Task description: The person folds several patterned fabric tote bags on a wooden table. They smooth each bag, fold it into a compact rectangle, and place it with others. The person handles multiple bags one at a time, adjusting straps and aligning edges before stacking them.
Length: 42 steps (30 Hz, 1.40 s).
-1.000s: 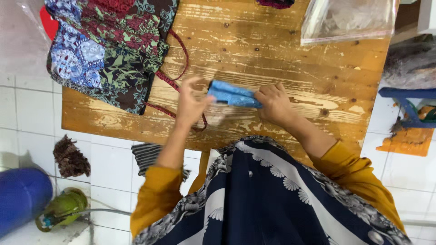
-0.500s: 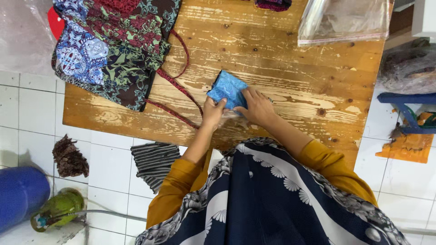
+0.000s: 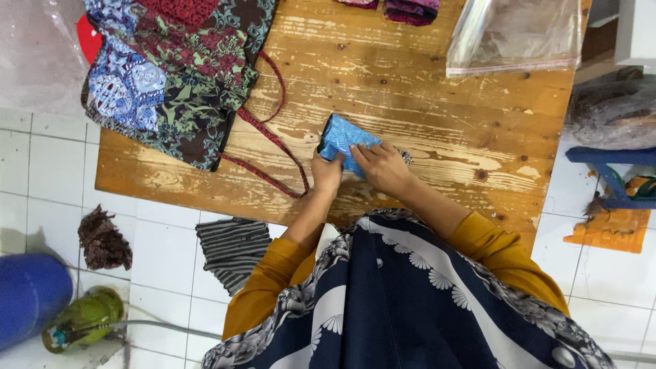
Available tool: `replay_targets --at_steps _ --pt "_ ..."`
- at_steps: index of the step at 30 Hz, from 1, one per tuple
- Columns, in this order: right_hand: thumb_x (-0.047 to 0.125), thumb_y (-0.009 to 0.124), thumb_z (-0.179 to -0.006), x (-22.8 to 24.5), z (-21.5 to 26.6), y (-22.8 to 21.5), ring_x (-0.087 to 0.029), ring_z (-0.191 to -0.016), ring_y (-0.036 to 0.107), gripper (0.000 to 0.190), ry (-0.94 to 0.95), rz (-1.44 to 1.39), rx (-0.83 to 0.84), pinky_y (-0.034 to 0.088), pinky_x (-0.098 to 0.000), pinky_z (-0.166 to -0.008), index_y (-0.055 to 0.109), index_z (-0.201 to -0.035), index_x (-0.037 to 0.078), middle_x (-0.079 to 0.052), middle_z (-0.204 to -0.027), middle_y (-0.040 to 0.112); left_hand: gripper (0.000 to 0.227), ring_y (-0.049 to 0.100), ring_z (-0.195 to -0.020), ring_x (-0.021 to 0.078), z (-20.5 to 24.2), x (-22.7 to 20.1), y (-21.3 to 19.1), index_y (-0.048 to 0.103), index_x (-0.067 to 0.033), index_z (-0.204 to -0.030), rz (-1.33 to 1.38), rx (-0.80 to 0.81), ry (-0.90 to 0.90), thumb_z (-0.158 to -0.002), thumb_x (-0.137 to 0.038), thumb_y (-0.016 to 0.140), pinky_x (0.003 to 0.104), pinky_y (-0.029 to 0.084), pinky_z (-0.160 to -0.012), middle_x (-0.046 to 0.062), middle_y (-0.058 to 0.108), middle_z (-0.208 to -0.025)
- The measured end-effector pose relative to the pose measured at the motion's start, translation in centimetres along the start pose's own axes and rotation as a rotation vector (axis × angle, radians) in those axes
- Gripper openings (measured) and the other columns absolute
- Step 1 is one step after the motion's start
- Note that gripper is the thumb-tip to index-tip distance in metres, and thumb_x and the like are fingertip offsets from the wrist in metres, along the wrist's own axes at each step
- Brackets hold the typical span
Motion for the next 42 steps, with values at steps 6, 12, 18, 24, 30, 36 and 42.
replay_targets --at_steps 6,12,18,24,30,36,42 --pt "0.022 0.071 -0.078 1.0 0.4 1.2 -0.030 -0.102 0.067 0.069 0.074 -0.060 -0.075 0.055 -0.0410 -0.087 0.056 -0.141 -0.003 -0.022 -0.128 0.067 0.023 0.067 -0.089 0.0133 -1.2 5.3 2.0 0.068 -0.0017 -0.112 0.323 0.005 -0.030 -0.090 -0.004 0.069 0.031 0.055 -0.079 0.005 0.074 -0.103" --pt "0.017 0.076 -0.078 1.7 2.1 2.9 -0.028 -0.107 0.065 0.070 0.090 -0.036 -0.064 0.056 -0.0400 -0.087 0.056 -0.143 -0.001 -0.021 -0.137 0.064 0.017 0.065 -0.071 0.0164 -1.5 5.8 0.2 0.065 -0.0072 -0.110 0.652 0.257 -0.456 -0.105 -0.020 0.055 0.040 0.061 -0.065 0.004 0.068 -0.089" --pt "0.020 0.080 -0.068 1.5 1.5 3.2 -0.031 -0.108 0.064 0.076 0.125 -0.093 0.024 0.057 -0.0407 -0.083 0.058 -0.139 0.002 -0.021 -0.137 0.060 0.054 0.070 -0.069 0.0199 -1.8 0.8 -0.5 0.063 -0.0093 -0.108 0.654 0.314 -0.622 -0.099 -0.057 0.039 0.042 0.062 -0.068 0.006 0.072 -0.083" --pt "0.026 0.076 -0.081 2.1 0.8 2.6 -0.036 -0.120 0.059 0.073 0.160 -0.123 0.145 0.056 -0.0468 -0.094 0.053 -0.145 0.000 -0.024 -0.140 0.056 0.036 0.066 -0.090 0.0155 -0.8 -0.7 0.0 0.064 -0.0002 -0.119 0.358 0.311 -0.160 -0.101 -0.032 0.066 0.037 0.056 -0.080 0.005 0.072 -0.103" --pt "0.054 0.064 -0.087 2.7 2.6 1.0 -0.042 -0.147 0.025 0.078 0.316 -0.037 0.190 0.024 -0.0807 -0.104 0.044 -0.148 0.012 -0.018 -0.158 0.029 0.028 0.066 -0.087 0.0117 -0.9 -1.0 -0.3 0.066 -0.0031 -0.118 0.421 0.171 -0.131 -0.097 -0.021 0.071 0.030 0.055 -0.076 0.001 0.072 -0.102" --pt "0.038 0.069 -0.099 -2.5 2.8 0.7 -0.039 -0.159 0.017 0.071 0.647 -0.483 0.113 0.022 -0.0551 -0.128 0.035 -0.157 0.015 -0.021 -0.175 0.016 0.033 0.059 -0.070 0.0181 -1.1 -3.2 -1.1 0.066 -0.0030 -0.117 0.104 0.374 -0.283 -0.098 -0.029 0.068 0.037 0.048 -0.062 0.007 0.066 -0.089" --pt "0.029 0.080 -0.090 -3.8 1.2 -2.1 -0.044 -0.144 0.035 0.091 0.360 -0.742 -0.213 0.032 -0.0533 -0.115 0.030 -0.157 -0.007 -0.033 -0.159 0.034 0.035 0.063 -0.092 0.0128 0.0 -6.2 -1.3 0.062 -0.0028 -0.121 -0.074 0.625 0.140 -0.097 -0.025 0.072 0.031 0.053 -0.084 0.005 0.069 -0.101"
Point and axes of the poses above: each hand's wrist, its own z-axis away from the middle knuckle, its own y-axis out of the palm, x = y × z, the point moved 3 cm from there along -z, towards the middle knuckle
